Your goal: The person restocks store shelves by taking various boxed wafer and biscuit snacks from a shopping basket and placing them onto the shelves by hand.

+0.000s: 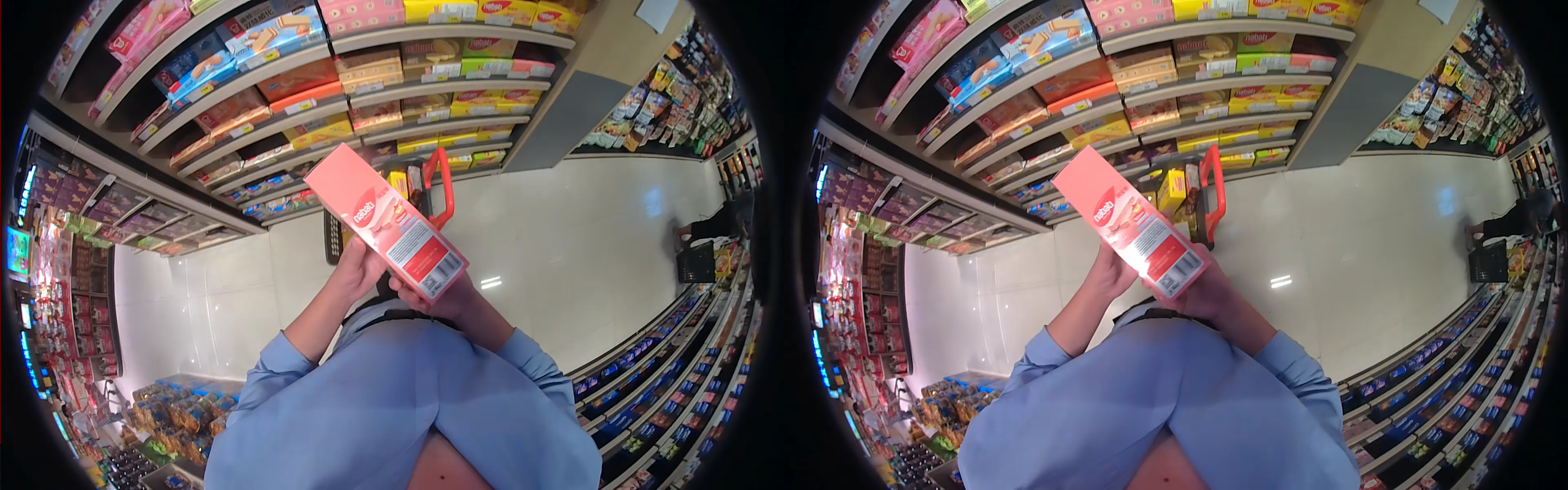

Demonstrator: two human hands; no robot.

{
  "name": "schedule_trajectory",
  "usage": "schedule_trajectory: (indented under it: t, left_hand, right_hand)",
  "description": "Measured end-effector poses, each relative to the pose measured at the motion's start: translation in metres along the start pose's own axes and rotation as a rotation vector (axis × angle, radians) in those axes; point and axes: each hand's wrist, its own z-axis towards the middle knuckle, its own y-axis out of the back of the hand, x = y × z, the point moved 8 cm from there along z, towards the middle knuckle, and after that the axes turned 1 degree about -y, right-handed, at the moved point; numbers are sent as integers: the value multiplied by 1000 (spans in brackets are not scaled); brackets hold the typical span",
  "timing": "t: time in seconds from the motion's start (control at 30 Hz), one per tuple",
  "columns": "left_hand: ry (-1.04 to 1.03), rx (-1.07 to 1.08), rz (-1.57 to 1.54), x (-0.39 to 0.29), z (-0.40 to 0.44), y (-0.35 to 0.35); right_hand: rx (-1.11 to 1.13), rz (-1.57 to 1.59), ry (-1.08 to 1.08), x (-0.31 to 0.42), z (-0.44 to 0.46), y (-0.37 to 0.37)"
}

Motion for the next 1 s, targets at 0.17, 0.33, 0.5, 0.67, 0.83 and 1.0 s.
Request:
schedule_trajectory:
  t: [0.17, 0.33, 0.5, 0.67, 0.83, 1.0]
  left_hand:
    - [-23, -72, -163, -27, 46, 3]
    - [-29, -233, 0, -46, 85, 21]
    - [-8, -125, 31, -59, 112, 22]
    - [182, -114, -36, -48, 123, 41]
    - [216, -119, -74, -49, 128, 69]
    - [129, -131, 2, -66, 139, 66]
  right_hand:
    - [-444, -576, 125, 46, 9, -2]
    - [-505, -693, 401, 92, 14, -26]
    - [-658, -881, 667, 120, 27, -21]
    - [-811, -1003, 845, 144, 31, -19]
    - [-895, -986, 860, 164, 21, -19]
    - [-955, -996, 847, 185, 3, -14]
